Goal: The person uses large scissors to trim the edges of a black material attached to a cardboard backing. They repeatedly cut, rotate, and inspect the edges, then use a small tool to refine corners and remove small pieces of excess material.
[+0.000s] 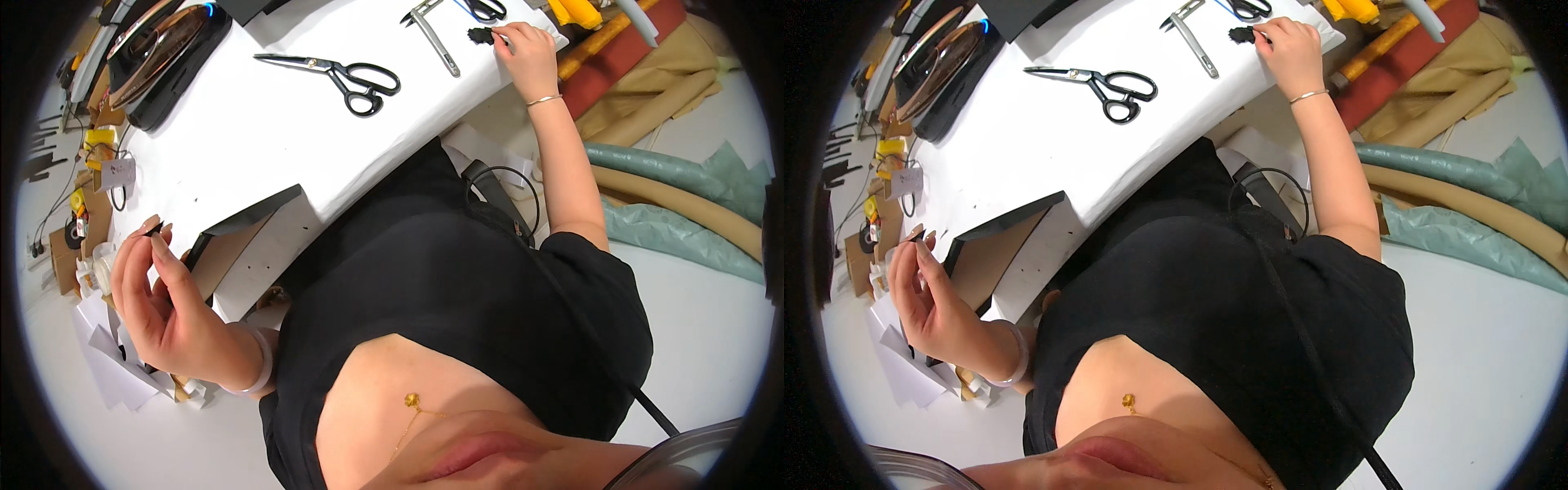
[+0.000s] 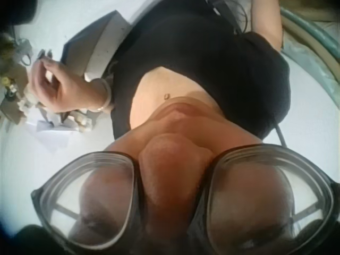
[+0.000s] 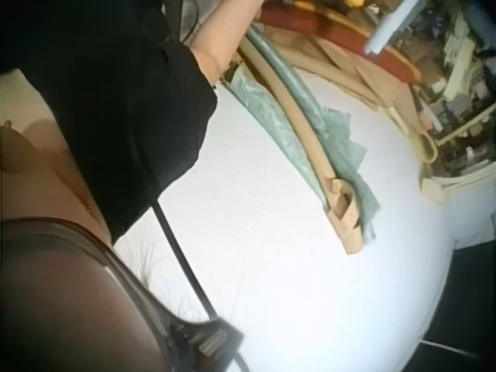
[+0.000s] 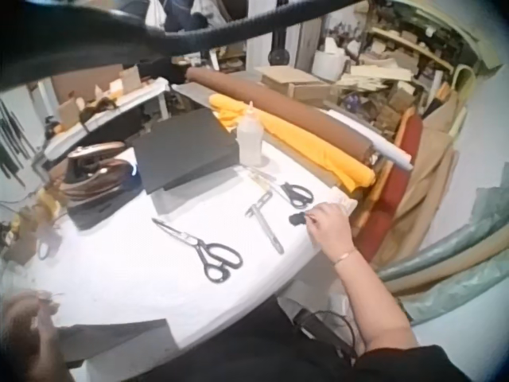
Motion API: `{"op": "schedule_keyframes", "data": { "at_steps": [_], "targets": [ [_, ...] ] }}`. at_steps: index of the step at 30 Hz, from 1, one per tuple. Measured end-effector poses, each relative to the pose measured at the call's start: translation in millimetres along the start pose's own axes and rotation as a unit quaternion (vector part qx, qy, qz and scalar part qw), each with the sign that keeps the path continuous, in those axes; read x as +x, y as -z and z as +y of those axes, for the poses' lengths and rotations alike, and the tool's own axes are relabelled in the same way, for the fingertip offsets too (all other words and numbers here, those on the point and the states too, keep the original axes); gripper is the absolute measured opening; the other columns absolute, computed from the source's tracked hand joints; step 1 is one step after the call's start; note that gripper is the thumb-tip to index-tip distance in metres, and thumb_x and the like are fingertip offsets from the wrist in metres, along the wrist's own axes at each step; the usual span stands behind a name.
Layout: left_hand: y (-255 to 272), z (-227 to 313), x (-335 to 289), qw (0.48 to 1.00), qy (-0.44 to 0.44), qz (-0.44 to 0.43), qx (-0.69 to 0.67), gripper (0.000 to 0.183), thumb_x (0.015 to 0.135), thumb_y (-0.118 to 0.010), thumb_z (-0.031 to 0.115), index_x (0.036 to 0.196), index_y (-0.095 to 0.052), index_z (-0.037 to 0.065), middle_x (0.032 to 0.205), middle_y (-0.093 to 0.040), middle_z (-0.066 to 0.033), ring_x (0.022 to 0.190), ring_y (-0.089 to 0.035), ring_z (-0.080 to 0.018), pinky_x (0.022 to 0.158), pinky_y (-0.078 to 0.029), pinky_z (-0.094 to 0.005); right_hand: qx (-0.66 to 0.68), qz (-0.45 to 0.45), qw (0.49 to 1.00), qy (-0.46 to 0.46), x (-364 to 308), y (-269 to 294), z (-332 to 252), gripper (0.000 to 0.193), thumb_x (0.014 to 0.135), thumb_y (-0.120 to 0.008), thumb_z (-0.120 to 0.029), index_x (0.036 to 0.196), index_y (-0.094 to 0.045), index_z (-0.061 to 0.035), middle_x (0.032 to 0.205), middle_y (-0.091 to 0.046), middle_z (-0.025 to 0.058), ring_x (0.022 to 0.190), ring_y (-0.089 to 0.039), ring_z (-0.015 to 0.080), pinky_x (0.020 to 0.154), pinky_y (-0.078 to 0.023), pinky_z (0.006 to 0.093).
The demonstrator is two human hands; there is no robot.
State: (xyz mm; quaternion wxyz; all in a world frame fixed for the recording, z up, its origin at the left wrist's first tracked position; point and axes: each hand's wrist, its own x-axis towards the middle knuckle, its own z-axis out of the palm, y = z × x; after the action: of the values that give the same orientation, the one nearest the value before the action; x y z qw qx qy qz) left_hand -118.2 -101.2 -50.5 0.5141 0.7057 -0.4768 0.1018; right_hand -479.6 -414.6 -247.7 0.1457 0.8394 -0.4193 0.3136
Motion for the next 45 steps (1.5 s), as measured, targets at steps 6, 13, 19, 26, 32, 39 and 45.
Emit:
{"op": "schedule_keyframes", "data": {
  "at_steps": [6, 13, 19, 26, 32, 39, 45],
  "targets": [
    [-0.3, 1.5, 2.1, 0.999, 0.03, 0.0, -0.011, 0.012, 0.088, -0.068, -0.009, 0.1, -0.07, -0.005, 0.104, -0.07, -0.0139, 0.086, -0.069, -0.0161, 0.063, -0.055, -0.0203, 0.015, -0.111, 0.994, 0.006, 1.2, 4.5, -6.6, 0.018, 0.087, -0.071, -0.021, 0.101, -0.076, -0.0114, 0.097, -0.07, 0.0027, 0.094, -0.066, 0.0235, 0.087, -0.047, 0.0421],
    [3.7, -8.3, 5.6, 0.998, -0.026, 0.013, -0.062, 0.016, 0.082, -0.073, -0.009, 0.097, -0.073, -0.002, 0.099, -0.071, -0.0108, 0.078, -0.067, -0.0118, 0.055, -0.055, -0.0202, -0.044, -0.075, 0.996, -0.008, 11.9, 10.7, -44.1, 0.022, 0.093, -0.066, -0.026, 0.105, -0.076, -0.0108, 0.107, -0.069, 0.007, 0.095, -0.067, 0.0278, 0.087, -0.048, 0.0442],
    [6.6, -10.2, 7.0, 0.998, -0.038, -0.012, -0.053, 0.01, 0.088, -0.071, -0.008, 0.098, -0.07, -0.006, 0.1, -0.071, -0.0139, 0.083, -0.072, -0.0188, 0.061, -0.056, -0.0208, -0.09, -0.047, 0.991, -0.082, 39.6, 19.7, -71.8, 0.018, 0.091, -0.068, -0.028, 0.095, -0.078, -0.0131, 0.1, -0.073, 0.0036, 0.093, -0.069, 0.0248, 0.081, -0.049, 0.0422],
    [10.9, -10.1, 10.1, 0.997, -0.046, -0.029, -0.051, 0.01, 0.087, -0.071, -0.009, 0.096, -0.07, -0.006, 0.099, -0.07, -0.0129, 0.082, -0.071, -0.0176, 0.062, -0.056, -0.0211, -0.04, -0.078, 0.975, -0.203, 48.6, 33.3, -80.4, 0.029, 0.088, -0.073, -0.036, 0.098, -0.075, -0.0087, 0.097, -0.072, 0.0083, 0.088, -0.068, 0.0261, 0.078, -0.052, 0.0382],
    [9.9, -14.1, 6.2, 0.997, -0.017, -0.025, -0.075, 0.011, 0.091, -0.067, -0.008, 0.103, -0.067, -0.008, 0.099, -0.072, -0.0153, 0.082, -0.072, -0.0197, 0.068, -0.058, -0.0245, 0.581, -0.135, 0.803, 0.008, 71.2, 72.5, -234.7, 0.024, 0.093, -0.069, -0.008, 0.114, -0.065, 0.0019, 0.11, -0.07, 0.0098, 0.104, -0.065, 0.0188, 0.095, -0.05, 0.0307],
    [10.2, -14.1, 6.0, 0.993, 0.004, -0.047, -0.112, 0.012, 0.095, -0.062, -0.007, 0.107, -0.064, -0.009, 0.097, -0.073, -0.0209, 0.085, -0.074, -0.024, 0.075, -0.062, -0.0312, 0.682, -0.135, 0.703, 0.146, 100.6, 108.5, -306.2, 0.037, 0.077, -0.082, 0.002, 0.11, -0.067, 0.002, 0.108, -0.072, 0.0129, 0.102, -0.068, 0.0238, 0.092, -0.053, 0.0326],
    [10.8, -13.9, 4.6, 0.993, -0.029, -0.053, -0.101, 0.013, 0.095, -0.061, -0.008, 0.107, -0.063, -0.01, 0.096, -0.073, -0.0213, 0.085, -0.074, -0.0253, 0.074, -0.063, -0.0323, 0.741, -0.218, 0.629, 0.086, 98.9, 105.2, -302.8, 0.022, 0.084, -0.069, 0.01, 0.105, -0.069, 0.0032, 0.105, -0.073, 0.0136, 0.102, -0.069, 0.0236, 0.092, -0.053, 0.0343]
  ]
}}
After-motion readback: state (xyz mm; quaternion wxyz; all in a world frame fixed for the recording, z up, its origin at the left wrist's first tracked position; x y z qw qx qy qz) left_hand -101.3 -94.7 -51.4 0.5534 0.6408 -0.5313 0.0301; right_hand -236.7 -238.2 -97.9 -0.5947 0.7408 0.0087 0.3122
